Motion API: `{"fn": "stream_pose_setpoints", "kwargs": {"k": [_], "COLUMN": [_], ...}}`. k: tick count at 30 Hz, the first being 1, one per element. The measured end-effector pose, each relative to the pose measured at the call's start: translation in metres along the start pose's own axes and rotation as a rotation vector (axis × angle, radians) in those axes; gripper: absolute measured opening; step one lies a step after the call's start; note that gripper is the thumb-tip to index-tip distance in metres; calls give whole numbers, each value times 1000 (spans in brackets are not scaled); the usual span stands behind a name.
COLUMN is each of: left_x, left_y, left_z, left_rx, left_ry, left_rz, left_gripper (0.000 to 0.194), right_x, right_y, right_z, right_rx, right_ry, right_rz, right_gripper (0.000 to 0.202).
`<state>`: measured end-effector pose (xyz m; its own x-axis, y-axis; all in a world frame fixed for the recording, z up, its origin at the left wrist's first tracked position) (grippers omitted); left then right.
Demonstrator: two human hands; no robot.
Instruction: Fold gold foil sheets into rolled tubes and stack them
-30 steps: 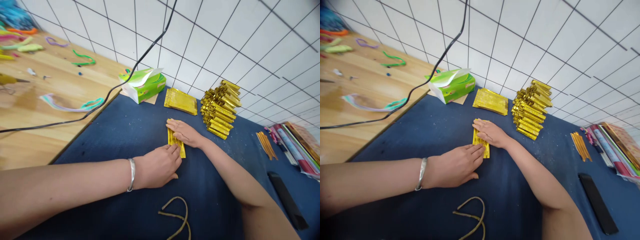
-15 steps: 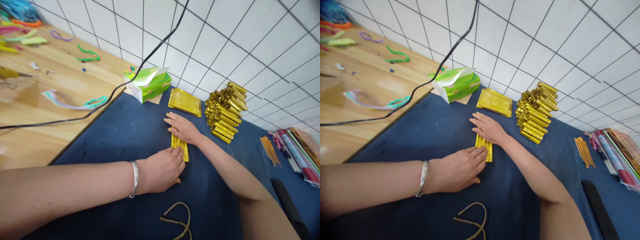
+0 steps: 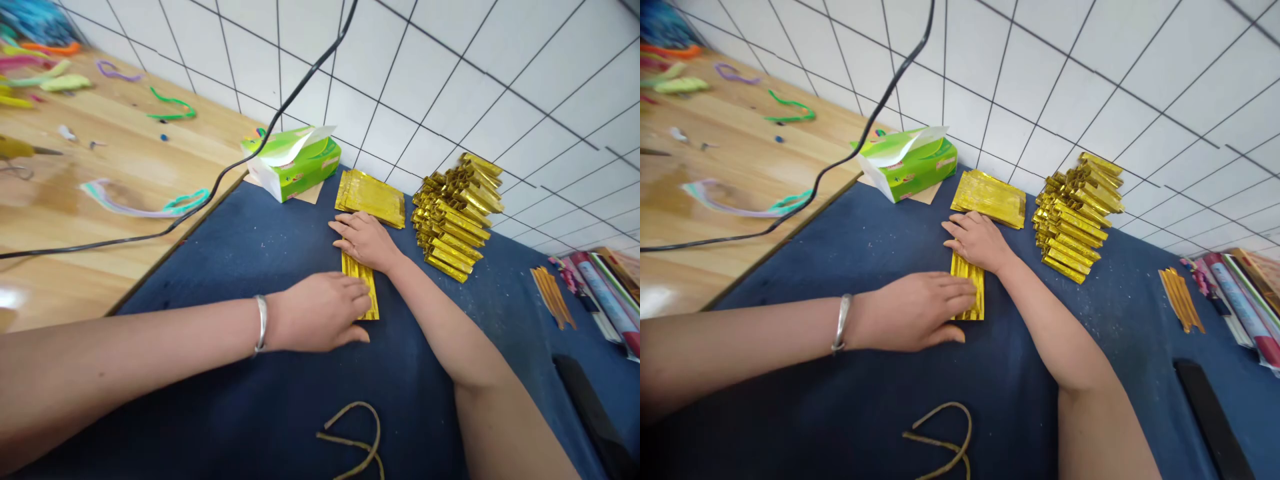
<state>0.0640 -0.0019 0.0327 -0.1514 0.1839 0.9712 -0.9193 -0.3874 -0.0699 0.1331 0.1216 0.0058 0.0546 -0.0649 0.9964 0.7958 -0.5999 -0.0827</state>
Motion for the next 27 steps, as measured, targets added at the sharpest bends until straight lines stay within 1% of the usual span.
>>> {"fn": "stream_pose_setpoints", "kwargs": {"k": [1,3,4,7,11,16,19,23,25,27], "left_x": [1,0,-2,-11,-18,-22,-24,-24,-19,-11], "left_y": [-3,-7,-9,-11,-8,-5,-2,2,4,5], "left_z": [-10,-27,-30,-34,-25,-14,-5,11,19,25], "left_rx": [18,2,-57,-139,-181,-157,-162,-200,-243,-314], "left_ry": [7,17,21,23,13,6,29,93,137,192], "left_rz": [14,16,-2,-55,-87,-111,-128,-161,-170,-182], "left_gripper": [49,50,51,57,70,81,83,85,83,77], "right_x": [-2,-4,-5,-6,-5,-4,-3,-2,-2,-2], "right_y": [0,-1,-1,-1,-1,-1,-1,0,0,0], "right_z": [1,4,5,7,5,2,2,1,1,1], "right_rx": [1,11,17,20,16,39,35,44,50,50], "right_ry": [-2,-11,-17,-27,-21,-14,-2,20,20,14], "right_rz": [-2,-5,-6,5,21,17,18,26,24,22], "right_gripper": [48,45,44,44,49,52,52,53,53,53]}}
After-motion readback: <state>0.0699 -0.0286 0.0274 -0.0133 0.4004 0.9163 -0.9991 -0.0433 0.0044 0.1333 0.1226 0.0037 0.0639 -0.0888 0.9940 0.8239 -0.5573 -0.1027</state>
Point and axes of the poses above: each hand's wrist, its own y-axis away from the middle knuckle, its own x-axis out of the back of the hand, z = x × y, the point moved 6 cm from there along -y, towards the middle knuckle, and after that the axes turned 8 degrees about -z, right-handed, at the moved point
